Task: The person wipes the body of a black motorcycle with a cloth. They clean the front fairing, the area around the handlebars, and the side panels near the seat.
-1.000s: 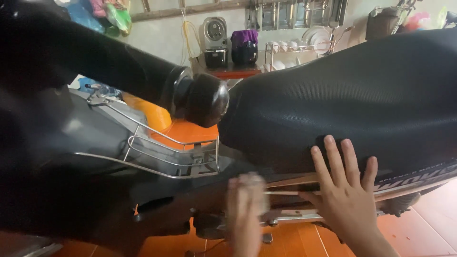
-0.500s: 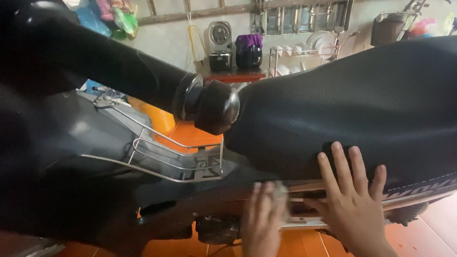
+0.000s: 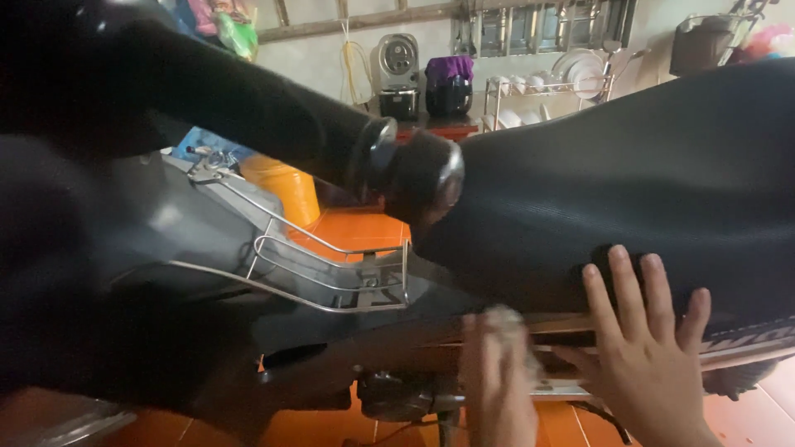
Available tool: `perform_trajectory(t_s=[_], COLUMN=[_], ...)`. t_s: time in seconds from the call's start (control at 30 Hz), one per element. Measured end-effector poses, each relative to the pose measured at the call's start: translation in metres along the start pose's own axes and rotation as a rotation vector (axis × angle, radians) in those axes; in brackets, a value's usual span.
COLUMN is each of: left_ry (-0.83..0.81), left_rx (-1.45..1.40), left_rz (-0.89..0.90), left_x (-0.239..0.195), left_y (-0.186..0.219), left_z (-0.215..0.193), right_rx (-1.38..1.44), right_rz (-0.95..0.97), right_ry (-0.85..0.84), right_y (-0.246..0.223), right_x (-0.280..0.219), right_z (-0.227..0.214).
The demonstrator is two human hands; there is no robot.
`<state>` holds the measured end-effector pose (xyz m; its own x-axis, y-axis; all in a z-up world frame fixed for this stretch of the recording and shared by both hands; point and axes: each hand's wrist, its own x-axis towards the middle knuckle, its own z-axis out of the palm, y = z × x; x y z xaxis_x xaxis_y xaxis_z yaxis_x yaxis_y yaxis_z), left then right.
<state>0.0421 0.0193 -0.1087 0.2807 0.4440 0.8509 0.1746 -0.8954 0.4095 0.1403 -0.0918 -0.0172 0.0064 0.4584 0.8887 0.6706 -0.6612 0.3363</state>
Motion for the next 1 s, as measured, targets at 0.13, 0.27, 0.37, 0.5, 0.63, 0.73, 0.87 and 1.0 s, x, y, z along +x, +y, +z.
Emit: perform_trajectory(t_s=[0.13, 0.27, 0.37, 0.5, 0.63, 0.73, 0.87, 1.0], left_ry=[-0.139, -0.255, -0.117, -0.21, -0.384, -0.329, -0.282, -0.073], left_rx=[-0.12, -0.151, 0.334, -0.013, -0.624, -0.281, -0.636, 0.364], left_rz=[0.276, -0.544, -0.299, -0.788, -1.289, 0.033, -1.083, -0.467], left_x=[0.031, 0.009, -0.009, 0.083, 0.048, 0.034, 0.043, -0.008], left_y=[-0.025, -0.115, -0.145, -0.001, 0.042, 0.007, -0.053, -0.142], left_z=[-0.056, -0.069, -0.056, -0.067, -0.076, -0.073, -0.085, -0.053], right_rx=[-0.024, -0.034, -0.038, -0.032, -0.014, 0.049, 0.05, 0.032], right_rz=[-0.01, 0.009, 0.019, 0.024, 0.006, 0.005, 0.043, 0.031], right_ry=[0.028, -0.023, -0.011, -0.009, 0.008, 0.019, -0.019, -0.026], right_y=[-0.007, -0.005, -0.008, -0.007, -0.012, -0.014, -0.015, -0.013], right_x=[0.001, -0.001, -0.001, -0.007, -0.01, -0.009, -0.005, -0.004], right_z=[0.001, 0.003, 0.003, 0.006, 0.014, 0.011, 0.01, 0.01])
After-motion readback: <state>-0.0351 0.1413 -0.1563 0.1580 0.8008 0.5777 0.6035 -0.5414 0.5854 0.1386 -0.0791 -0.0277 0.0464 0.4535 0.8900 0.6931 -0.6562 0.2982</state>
